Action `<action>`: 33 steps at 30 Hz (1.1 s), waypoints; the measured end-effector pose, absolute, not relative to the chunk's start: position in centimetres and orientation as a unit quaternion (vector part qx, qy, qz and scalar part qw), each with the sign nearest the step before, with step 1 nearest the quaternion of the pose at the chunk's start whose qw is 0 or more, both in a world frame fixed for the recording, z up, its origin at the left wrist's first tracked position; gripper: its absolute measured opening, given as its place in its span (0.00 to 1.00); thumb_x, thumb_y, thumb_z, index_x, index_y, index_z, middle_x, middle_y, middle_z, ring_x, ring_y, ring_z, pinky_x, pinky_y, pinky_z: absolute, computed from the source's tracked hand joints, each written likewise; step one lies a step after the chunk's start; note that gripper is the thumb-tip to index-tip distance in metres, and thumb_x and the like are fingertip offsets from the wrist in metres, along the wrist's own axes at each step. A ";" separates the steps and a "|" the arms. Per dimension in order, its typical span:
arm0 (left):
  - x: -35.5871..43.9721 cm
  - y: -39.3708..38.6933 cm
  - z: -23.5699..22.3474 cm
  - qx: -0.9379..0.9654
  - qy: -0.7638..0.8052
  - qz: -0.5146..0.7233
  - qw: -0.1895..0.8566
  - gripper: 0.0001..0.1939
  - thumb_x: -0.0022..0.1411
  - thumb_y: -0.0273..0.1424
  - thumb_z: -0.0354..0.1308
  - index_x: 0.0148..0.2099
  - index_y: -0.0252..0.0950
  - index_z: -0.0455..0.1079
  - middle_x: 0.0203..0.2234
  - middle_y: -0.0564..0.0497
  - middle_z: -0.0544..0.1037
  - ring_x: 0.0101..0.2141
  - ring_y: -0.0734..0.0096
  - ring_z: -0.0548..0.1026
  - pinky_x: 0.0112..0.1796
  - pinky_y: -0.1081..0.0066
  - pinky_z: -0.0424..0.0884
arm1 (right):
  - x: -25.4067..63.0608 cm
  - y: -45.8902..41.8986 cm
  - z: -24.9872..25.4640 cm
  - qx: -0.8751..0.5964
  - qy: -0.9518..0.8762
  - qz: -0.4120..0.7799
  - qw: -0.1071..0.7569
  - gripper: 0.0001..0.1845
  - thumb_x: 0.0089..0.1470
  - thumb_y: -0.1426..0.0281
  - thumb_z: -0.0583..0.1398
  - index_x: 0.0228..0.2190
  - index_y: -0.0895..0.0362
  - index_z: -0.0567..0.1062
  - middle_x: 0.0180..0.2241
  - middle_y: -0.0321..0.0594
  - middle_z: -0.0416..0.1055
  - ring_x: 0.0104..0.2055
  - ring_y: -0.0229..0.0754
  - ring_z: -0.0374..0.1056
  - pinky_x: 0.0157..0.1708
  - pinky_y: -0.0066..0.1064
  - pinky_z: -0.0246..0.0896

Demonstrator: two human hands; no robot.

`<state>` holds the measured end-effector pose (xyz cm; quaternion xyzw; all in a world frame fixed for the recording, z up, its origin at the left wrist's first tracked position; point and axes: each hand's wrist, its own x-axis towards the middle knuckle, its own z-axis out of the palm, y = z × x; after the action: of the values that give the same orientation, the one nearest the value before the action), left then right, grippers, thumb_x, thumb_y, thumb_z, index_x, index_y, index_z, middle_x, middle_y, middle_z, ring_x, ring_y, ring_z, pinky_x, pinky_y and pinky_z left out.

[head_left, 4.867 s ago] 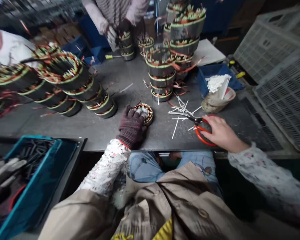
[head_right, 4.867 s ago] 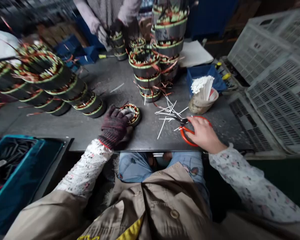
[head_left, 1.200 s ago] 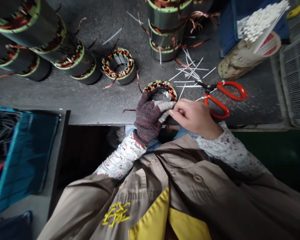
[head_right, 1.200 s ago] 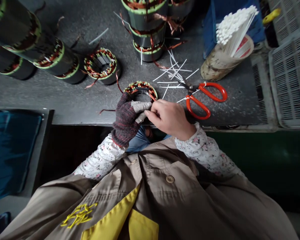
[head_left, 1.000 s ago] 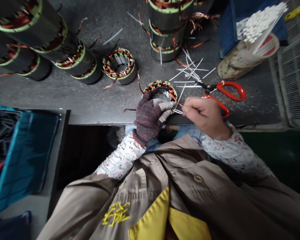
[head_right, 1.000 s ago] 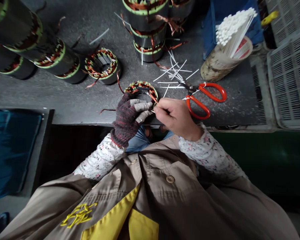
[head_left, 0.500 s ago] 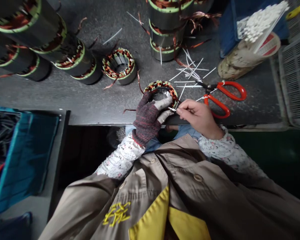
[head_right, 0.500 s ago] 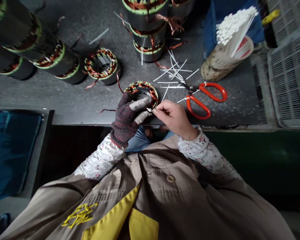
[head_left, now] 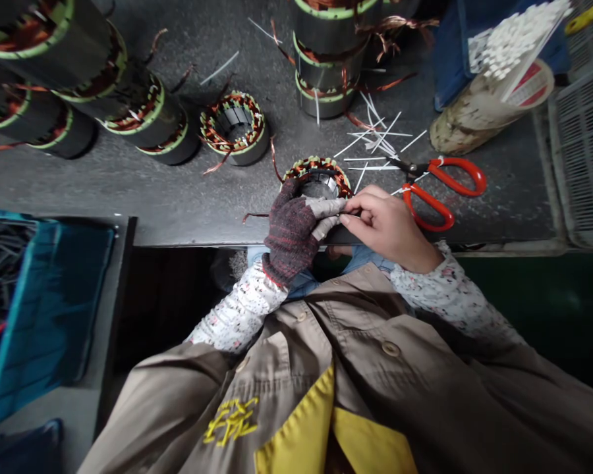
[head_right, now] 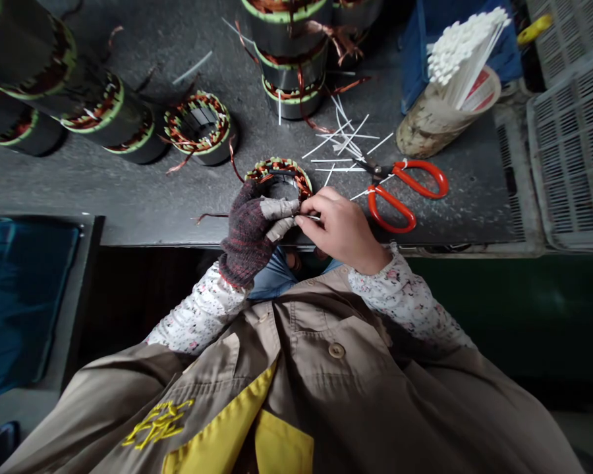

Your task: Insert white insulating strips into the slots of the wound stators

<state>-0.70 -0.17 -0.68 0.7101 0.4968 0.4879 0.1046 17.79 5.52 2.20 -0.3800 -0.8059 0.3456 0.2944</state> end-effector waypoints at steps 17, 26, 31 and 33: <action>-0.3 -0.1 -0.2 0.713 0.535 0.449 0.068 0.07 0.72 0.35 0.59 0.48 0.41 0.76 0.40 0.54 0.86 0.43 0.67 0.83 0.59 0.55 0.74 | 17.7 5.5 1.0 -0.384 -0.746 0.409 0.358 0.10 0.56 0.70 0.63 0.24 0.55 0.71 0.25 0.35 0.68 0.28 0.37 0.62 0.29 0.32 0.55; -0.9 -0.2 -0.7 0.753 0.521 0.400 0.041 0.09 0.74 0.37 0.55 0.50 0.45 0.75 0.42 0.55 0.85 0.43 0.68 0.83 0.64 0.50 0.68 | 17.5 5.5 0.8 -0.396 -0.762 0.365 0.358 0.09 0.53 0.71 0.62 0.23 0.55 0.70 0.26 0.34 0.67 0.25 0.35 0.58 0.27 0.31 0.52; -1.0 -0.5 -0.6 0.754 0.526 0.391 0.050 0.12 0.74 0.38 0.53 0.51 0.44 0.76 0.42 0.52 0.85 0.46 0.65 0.82 0.66 0.49 0.65 | 17.3 4.6 2.9 -0.392 -0.816 0.318 0.281 0.15 0.57 0.65 0.62 0.21 0.54 0.68 0.25 0.36 0.66 0.25 0.37 0.58 0.28 0.34 0.49; -0.8 -0.4 -0.2 0.750 0.536 0.386 0.050 0.12 0.74 0.37 0.53 0.52 0.44 0.77 0.42 0.52 0.85 0.46 0.66 0.82 0.64 0.51 0.68 | 17.9 4.4 4.0 -0.363 -0.812 0.366 0.275 0.17 0.60 0.67 0.60 0.20 0.54 0.67 0.22 0.35 0.65 0.25 0.38 0.59 0.28 0.34 0.50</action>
<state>-0.82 -0.37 -0.21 0.7497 0.5356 0.3855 0.0499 17.88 4.44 4.00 -0.3628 -0.8118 0.3657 0.2751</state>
